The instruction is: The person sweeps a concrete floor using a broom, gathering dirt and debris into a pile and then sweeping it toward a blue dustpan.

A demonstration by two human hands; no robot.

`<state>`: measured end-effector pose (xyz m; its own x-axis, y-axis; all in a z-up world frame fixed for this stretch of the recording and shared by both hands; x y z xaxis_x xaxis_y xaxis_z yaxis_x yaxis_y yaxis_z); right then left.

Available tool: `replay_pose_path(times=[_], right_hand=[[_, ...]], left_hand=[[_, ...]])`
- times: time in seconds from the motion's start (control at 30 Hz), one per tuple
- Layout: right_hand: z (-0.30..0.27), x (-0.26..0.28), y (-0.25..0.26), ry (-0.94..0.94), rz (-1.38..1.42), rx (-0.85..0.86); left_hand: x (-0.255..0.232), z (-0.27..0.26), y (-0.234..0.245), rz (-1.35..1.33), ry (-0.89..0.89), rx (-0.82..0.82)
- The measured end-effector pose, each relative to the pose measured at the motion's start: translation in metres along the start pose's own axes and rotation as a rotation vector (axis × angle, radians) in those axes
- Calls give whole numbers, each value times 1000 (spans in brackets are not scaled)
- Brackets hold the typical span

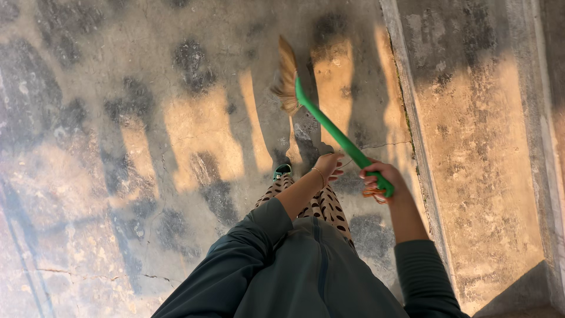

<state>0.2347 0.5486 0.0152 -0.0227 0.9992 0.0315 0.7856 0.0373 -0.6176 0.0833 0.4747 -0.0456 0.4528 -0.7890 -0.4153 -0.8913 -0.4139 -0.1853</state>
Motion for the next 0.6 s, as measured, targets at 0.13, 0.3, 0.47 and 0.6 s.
replay_pose_path(times=[0.13,0.3,0.47,0.6], right_hand=[[-39,41,6,72,-319,-312],[-22,97,26,283,-563,-729],[42,135,57,240,-472,-833],[102,84,11,252,-498,-668]], left_hand=[[-26,-7,-13,-83,-37,-22],[-37,-7,-34,-135,-38,-13],[-44,1,-14,-185,-53,-48],[-45,18,24,-226,-131,-172]])
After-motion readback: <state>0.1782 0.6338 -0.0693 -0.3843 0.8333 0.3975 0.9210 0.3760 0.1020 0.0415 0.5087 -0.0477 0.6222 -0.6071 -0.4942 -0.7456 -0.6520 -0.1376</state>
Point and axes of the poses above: each hand's wrist, its own z-axis towards the middle knuckle, its own y-axis out of the back of the hand, x = y × z, the point moved 8 cm from there along z, towards the middle knuckle, and after that the axes turned 9 degrees about -y, right-handed, at the moved point
